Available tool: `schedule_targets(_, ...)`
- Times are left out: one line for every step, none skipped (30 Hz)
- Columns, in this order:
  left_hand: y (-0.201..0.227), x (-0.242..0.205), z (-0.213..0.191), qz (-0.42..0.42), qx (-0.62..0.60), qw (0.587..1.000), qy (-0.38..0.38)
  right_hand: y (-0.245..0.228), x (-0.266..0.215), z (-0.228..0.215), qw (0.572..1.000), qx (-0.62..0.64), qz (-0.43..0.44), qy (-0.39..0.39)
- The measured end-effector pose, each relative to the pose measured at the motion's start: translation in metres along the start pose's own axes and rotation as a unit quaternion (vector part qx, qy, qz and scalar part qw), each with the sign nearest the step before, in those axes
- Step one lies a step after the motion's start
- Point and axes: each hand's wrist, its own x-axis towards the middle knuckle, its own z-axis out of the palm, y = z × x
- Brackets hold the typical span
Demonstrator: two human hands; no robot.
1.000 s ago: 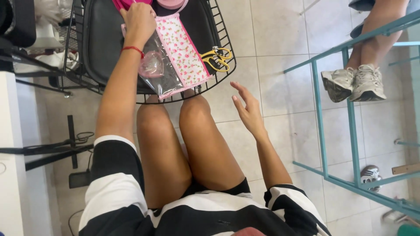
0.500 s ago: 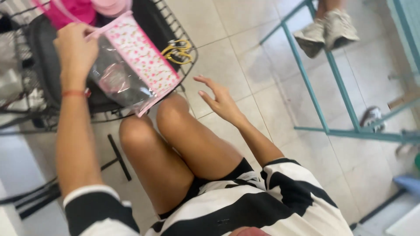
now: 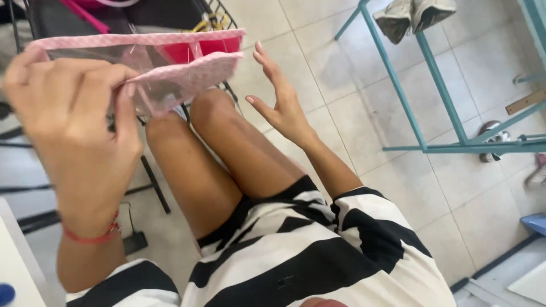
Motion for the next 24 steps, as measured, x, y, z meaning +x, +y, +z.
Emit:
schedule_targets(0.014, -0.006, -0.016, -0.003, -0.021, 1.0, -0.012, -0.008, -0.005, -0.002, 1.0, 0.027, -0.014, 0.009)
schedule_targets(0.025, -0.012, -0.026, -0.006, -0.024, 1.0, -0.016, -0.009, -0.017, -0.003, 1.0, 0.027, -0.008, 0.008)
schedule_targets(0.036, -0.018, -0.038, -0.031, -0.075, 0.996, -0.03, -0.009, -0.028, -0.003, 0.999, 0.04, -0.022, -0.007)
schedule_targets(0.048, -0.026, -0.048, -0.056, -0.124, 0.99, -0.037, -0.008, -0.038, -0.004, 0.998, 0.052, -0.041, -0.025)
schedule_targets(0.052, -0.037, -0.049, -0.059, -0.124, 0.99, -0.037, -0.018, -0.052, -0.004, 0.997, 0.052, -0.04, -0.028)
schedule_targets(0.055, -0.045, -0.05, -0.073, -0.112, 0.99, -0.052, -0.028, -0.062, -0.005, 0.992, 0.106, -0.011, -0.065)
schedule_targets(0.058, -0.053, -0.052, -0.087, -0.1, 0.989, -0.068, -0.038, -0.071, -0.007, 0.982, 0.159, 0.018, -0.103)
schedule_targets(0.06, -0.058, -0.041, -0.09, -0.096, 0.989, -0.066, -0.033, -0.079, -0.005, 0.981, 0.161, 0.016, -0.107)
schedule_targets(0.06, -0.063, -0.029, -0.1, -0.109, 0.986, -0.074, -0.027, -0.087, -0.002, 0.965, 0.211, 0.073, -0.141)
schedule_targets(0.06, -0.069, -0.019, -0.111, -0.121, 0.983, -0.083, -0.021, -0.095, 0.003, 0.941, 0.259, 0.131, -0.176)
schedule_targets(0.052, -0.078, 0.003, -0.116, -0.118, 0.983, -0.081, -0.006, -0.101, 0.007, 0.939, 0.26, 0.13, -0.181)
schedule_targets(0.048, -0.095, 0.021, -0.126, -0.146, 0.977, -0.086, 0.008, -0.111, 0.014, 0.937, 0.257, 0.147, -0.185)
schedule_targets(0.043, -0.113, 0.039, -0.135, -0.174, 0.971, -0.09, 0.021, -0.121, 0.021, 0.935, 0.254, 0.164, -0.188)
schedule_targets(0.044, -0.126, 0.059, -0.155, -0.161, 0.972, -0.08, 0.028, -0.131, 0.022, 0.93, 0.257, 0.158, -0.212)
schedule_targets(0.043, -0.138, 0.078, -0.167, -0.184, 0.967, -0.057, 0.034, -0.138, 0.023, 0.935, 0.243, 0.169, -0.197)
schedule_targets(0.031, -0.142, 0.096, -0.169, -0.199, 0.965, -0.026, 0.043, -0.133, 0.028, 0.942, 0.231, 0.166, -0.179)
schedule_targets(0.027, -0.147, 0.109, -0.178, -0.178, 0.968, -0.009, 0.046, -0.13, 0.029, 0.94, 0.235, 0.147, -0.2)
schedule_targets(0.028, -0.157, 0.121, -0.188, -0.141, 0.972, -0.008, 0.048, -0.132, 0.026, 0.95, 0.202, 0.152, -0.186)
schedule_targets(0.027, -0.168, 0.134, -0.198, -0.105, 0.975, -0.009, 0.051, -0.134, 0.025, 0.958, 0.168, 0.155, -0.171)
schedule_targets(0.032, -0.171, 0.121, -0.229, -0.088, 0.969, 0.006, 0.052, -0.134, 0.026, 0.952, 0.17, 0.147, -0.208)
schedule_targets(0.034, -0.174, 0.109, -0.222, -0.038, 0.973, 0.049, 0.054, -0.132, 0.027, 0.972, 0.095, 0.125, -0.175)
schedule_targets(0.033, -0.172, 0.097, -0.203, 0.011, 0.976, 0.082, 0.057, -0.131, 0.028, 0.987, 0.023, 0.1, -0.126)
schedule_targets(0.033, -0.181, 0.085, -0.222, 0.027, 0.971, 0.088, 0.049, -0.128, 0.029, 0.984, 0.03, 0.091, -0.15)
schedule_targets(0.034, -0.188, 0.074, -0.222, 0.06, 0.968, 0.095, 0.041, -0.128, 0.028, 0.986, 0.023, 0.101, -0.13)
